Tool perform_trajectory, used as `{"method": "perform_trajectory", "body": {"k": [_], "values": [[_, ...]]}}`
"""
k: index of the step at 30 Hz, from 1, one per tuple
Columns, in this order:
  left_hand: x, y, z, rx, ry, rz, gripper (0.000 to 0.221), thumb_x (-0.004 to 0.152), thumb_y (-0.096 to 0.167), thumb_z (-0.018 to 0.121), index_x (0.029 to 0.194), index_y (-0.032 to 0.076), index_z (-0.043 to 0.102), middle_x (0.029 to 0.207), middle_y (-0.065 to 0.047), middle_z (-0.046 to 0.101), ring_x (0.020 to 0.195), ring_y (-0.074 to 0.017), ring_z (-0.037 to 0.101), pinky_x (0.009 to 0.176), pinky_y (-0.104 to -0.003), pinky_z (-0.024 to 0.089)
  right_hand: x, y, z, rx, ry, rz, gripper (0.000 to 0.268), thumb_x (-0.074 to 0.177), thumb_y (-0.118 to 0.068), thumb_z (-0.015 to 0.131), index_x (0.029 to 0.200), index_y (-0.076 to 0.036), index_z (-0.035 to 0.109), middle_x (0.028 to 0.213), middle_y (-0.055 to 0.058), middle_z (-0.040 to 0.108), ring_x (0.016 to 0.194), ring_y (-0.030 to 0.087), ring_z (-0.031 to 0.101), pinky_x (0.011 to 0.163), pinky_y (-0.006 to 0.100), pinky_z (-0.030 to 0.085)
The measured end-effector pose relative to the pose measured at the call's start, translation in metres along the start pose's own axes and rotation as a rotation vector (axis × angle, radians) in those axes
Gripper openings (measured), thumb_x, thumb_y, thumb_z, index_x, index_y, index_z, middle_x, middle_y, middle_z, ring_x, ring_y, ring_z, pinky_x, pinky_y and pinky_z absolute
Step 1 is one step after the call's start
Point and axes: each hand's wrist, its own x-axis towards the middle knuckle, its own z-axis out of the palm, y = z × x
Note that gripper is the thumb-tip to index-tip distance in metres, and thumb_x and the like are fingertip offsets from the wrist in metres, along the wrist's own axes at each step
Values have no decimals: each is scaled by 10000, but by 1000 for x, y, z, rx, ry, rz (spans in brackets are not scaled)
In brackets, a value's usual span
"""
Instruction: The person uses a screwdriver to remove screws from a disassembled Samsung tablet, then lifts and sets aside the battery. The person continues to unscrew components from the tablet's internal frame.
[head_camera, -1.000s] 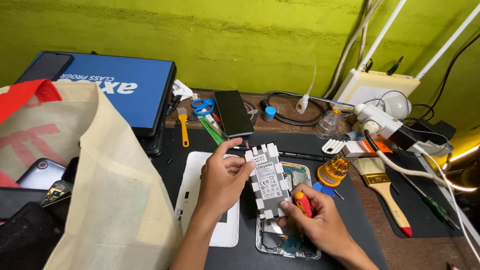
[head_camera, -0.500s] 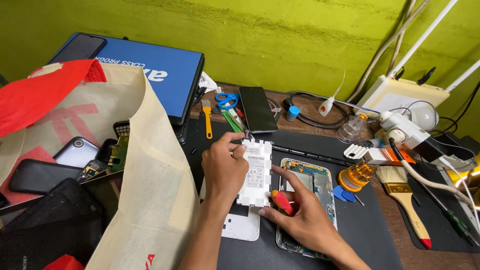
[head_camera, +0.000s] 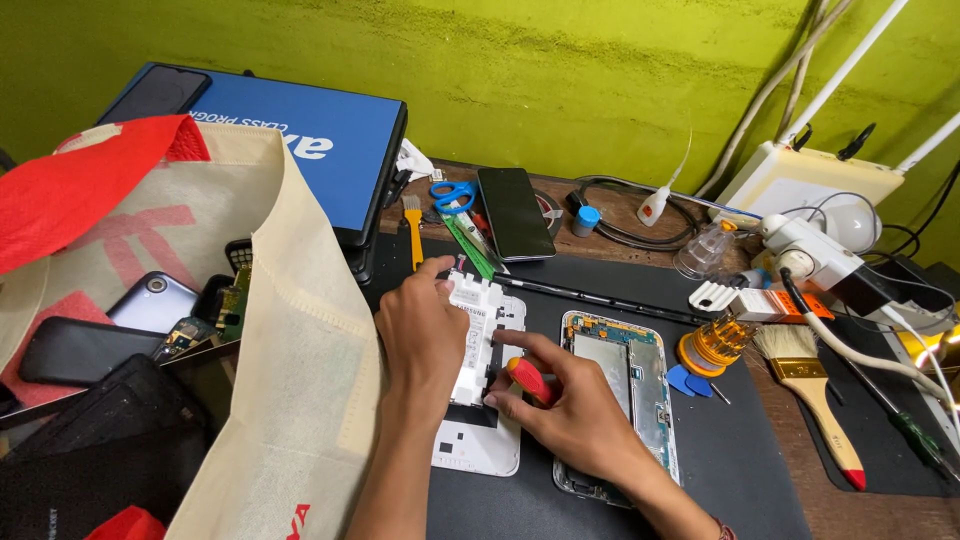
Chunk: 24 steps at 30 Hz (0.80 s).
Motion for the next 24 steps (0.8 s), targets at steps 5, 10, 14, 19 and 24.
{"method": "perform_trajectory", "body": {"k": [5, 10, 14, 19, 24], "values": [[-1, 4, -4, 79, -136, -63, 447, 877, -51, 665, 1263, 170, 710, 1098, -103, 770, 1014, -332, 723, 803, -510, 557, 8, 22, 4, -348, 52, -244, 496, 760, -305, 889, 1219, -206, 728, 918, -46, 792, 698, 149, 574, 651, 277, 467], [-7, 5, -15, 68, -233, -124, 505, 849, -115, 648, 1295, 122, 668, 1139, -133, 755, 1051, -334, 721, 921, -522, 545, 8, 31, 16, -386, 30, -489, 479, 739, -334, 917, 1113, -95, 737, 1038, 45, 771, 875, 198, 746, 756, 301, 546], [-6, 1, -12, 93, -282, -153, 440, 879, -139, 579, 1258, 75, 649, 1081, -202, 724, 1006, -407, 704, 845, -517, 563, 8, 30, 21, -400, -7, -569, 292, 842, -341, 840, 1021, -130, 746, 968, 0, 695, 780, 187, 703, 692, 293, 522], [-7, -5, -8, 134, -252, -103, 443, 877, -143, 573, 1261, 54, 678, 1044, -245, 719, 964, -478, 686, 816, -550, 555, 6, 35, 23, -415, -11, -558, 217, 874, -317, 809, 996, -148, 749, 1026, -27, 682, 735, 178, 733, 660, 286, 542], [-12, 0, -12, 151, -217, -78, 243, 883, -98, 640, 1094, 14, 687, 1000, -229, 722, 925, -458, 710, 793, -542, 586, 4, 30, 20, -438, -34, -564, 177, 895, -310, 783, 980, -158, 752, 1037, -21, 686, 761, 204, 745, 654, 310, 557]]}}
